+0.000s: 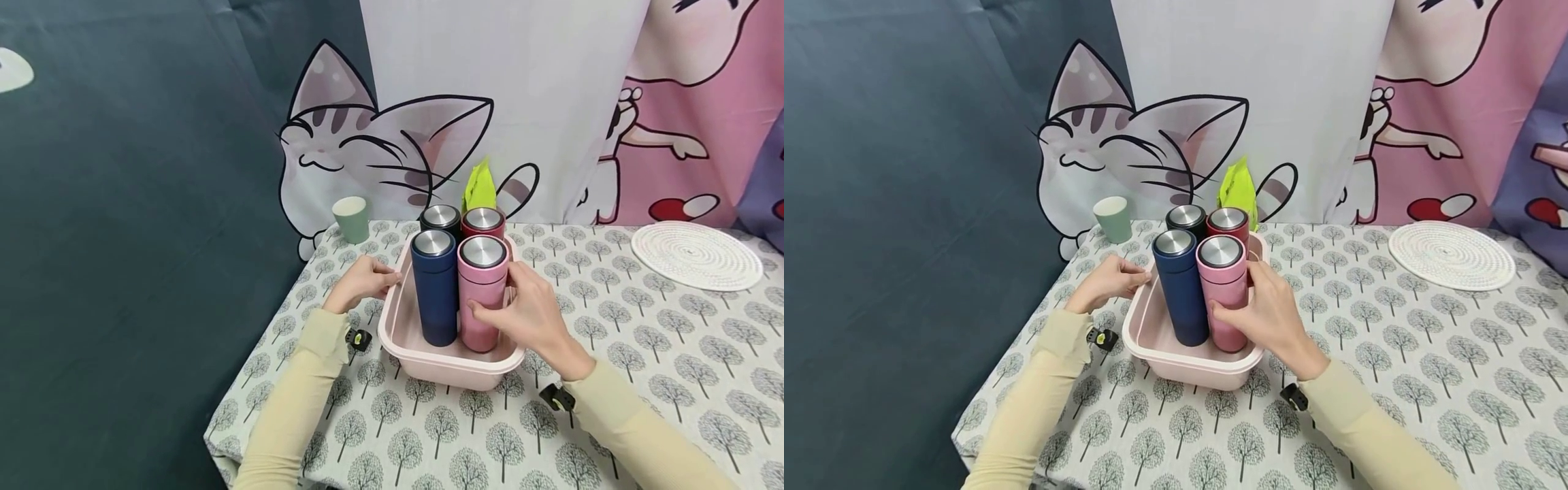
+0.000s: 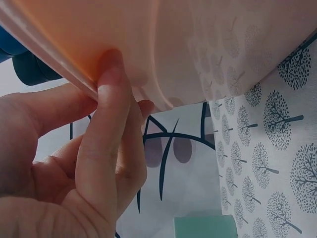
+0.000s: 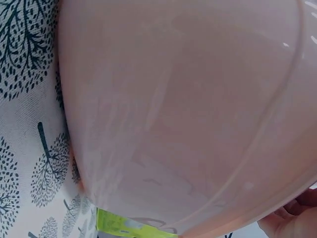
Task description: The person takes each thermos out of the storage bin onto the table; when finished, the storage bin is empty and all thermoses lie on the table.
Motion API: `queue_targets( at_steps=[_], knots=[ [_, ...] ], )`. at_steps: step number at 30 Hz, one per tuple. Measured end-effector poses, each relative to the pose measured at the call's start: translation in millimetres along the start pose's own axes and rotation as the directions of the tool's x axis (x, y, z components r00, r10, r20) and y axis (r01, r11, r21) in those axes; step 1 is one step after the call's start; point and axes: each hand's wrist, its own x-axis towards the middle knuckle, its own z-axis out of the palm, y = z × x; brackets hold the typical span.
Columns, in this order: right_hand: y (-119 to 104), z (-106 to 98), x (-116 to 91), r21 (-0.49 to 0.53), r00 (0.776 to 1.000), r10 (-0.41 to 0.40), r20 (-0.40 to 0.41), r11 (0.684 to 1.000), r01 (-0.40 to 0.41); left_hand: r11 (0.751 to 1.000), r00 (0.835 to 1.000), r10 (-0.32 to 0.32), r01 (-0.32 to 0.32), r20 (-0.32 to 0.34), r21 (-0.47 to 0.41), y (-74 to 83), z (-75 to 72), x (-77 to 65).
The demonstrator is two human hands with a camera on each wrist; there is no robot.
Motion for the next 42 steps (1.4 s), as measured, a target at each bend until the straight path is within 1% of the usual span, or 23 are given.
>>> queue_targets(
  at_steps=[10, 16, 22, 32, 39, 42],
  knots=[
    [-8.7, -6.4, 6.0, 0.048, 0.998, -0.051, -0.029, 0.997, 0.052, 0.998, 0.998, -0.02, 0.017, -0.052, -0.063, -1.0, 4.0, -1.7],
    [-12.4, -11.8, 9.2, 0.068, 0.997, -0.058, -0.045, 0.996, 0.061, 0.998, 0.997, -0.024, 0.019, -0.069, -0.068, -1.0, 4.2, -2.4],
    [-16.2, -22.9, 11.1, 0.058, 0.993, -0.078, -0.091, 0.995, 0.084, 0.997, 0.997, -0.037, 0.031, -0.073, -0.077, -0.1, 5.0, -2.7],
    [-25.7, -40.7, 18.5, 0.097, 0.974, -0.146, -0.172, 0.982, 0.164, 0.997, 0.998, -0.021, 0.016, -0.065, -0.081, -0.4, 3.2, -2.1],
    [-34.1, -53.8, 17.8, 0.131, 0.96, -0.146, -0.239, 0.975, 0.181, 0.996, 0.998, -0.017, 0.012, -0.058, -0.087, 0.0, 2.9, -2.4],
    [-37.9, -59.2, 18.2, 0.161, 0.949, -0.154, -0.277, 0.966, 0.204, 0.997, 0.998, -0.015, 0.011, -0.06, -0.082, 0.8, 2.7, -2.3]
  ],
)
